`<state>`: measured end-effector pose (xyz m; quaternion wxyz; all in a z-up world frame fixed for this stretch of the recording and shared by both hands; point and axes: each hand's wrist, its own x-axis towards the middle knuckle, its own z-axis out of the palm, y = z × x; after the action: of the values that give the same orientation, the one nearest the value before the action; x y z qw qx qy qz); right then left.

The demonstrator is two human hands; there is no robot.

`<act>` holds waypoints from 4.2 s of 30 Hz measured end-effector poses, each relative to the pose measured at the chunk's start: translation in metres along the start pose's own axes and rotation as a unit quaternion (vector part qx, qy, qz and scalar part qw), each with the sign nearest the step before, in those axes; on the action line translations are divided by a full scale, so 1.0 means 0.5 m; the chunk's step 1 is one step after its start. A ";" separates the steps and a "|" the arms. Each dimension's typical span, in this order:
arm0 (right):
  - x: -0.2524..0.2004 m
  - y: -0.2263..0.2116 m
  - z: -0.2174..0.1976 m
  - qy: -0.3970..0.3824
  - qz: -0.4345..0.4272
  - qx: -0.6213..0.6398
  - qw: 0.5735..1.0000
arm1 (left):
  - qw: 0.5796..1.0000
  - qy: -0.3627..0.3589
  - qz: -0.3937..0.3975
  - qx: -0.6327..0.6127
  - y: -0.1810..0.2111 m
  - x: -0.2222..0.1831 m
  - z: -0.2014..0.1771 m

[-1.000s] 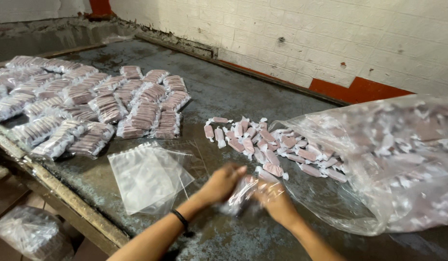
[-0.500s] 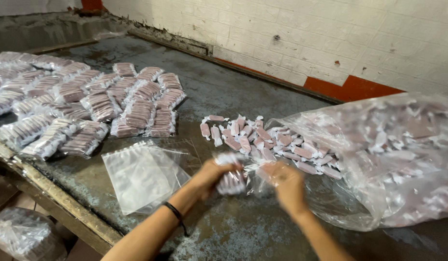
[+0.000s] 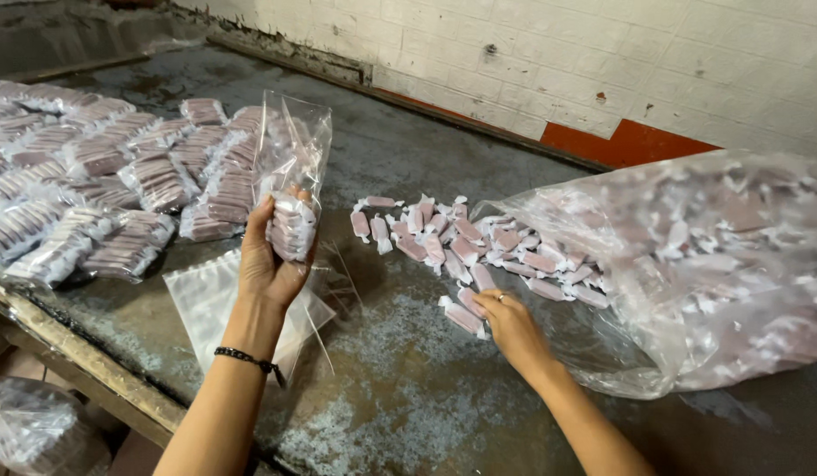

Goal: The person gathers wrapped candy pieces from a large pile, organizes them into smaller groups, and places them into clear plastic bags by hand.

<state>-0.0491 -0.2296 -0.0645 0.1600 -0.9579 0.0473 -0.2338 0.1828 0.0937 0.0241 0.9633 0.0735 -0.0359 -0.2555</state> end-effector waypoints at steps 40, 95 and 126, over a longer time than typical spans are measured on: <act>0.057 -0.019 -0.035 -0.127 -0.005 0.188 0.974 | 0.998 -0.013 0.030 0.060 -0.006 -0.011 0.018; -0.120 -0.204 -0.002 -0.199 0.052 0.114 0.972 | 0.959 0.013 -0.153 0.238 -0.319 -0.172 -0.017; -0.128 -0.220 -0.029 -0.108 -0.059 0.138 0.983 | 0.962 -0.075 -0.184 0.189 -0.321 -0.165 -0.031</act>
<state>-0.1108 -0.1195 -0.0439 0.2808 -0.9472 -0.0601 -0.1423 0.0348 -0.0011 -0.0195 0.8627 0.2406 -0.1413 -0.4219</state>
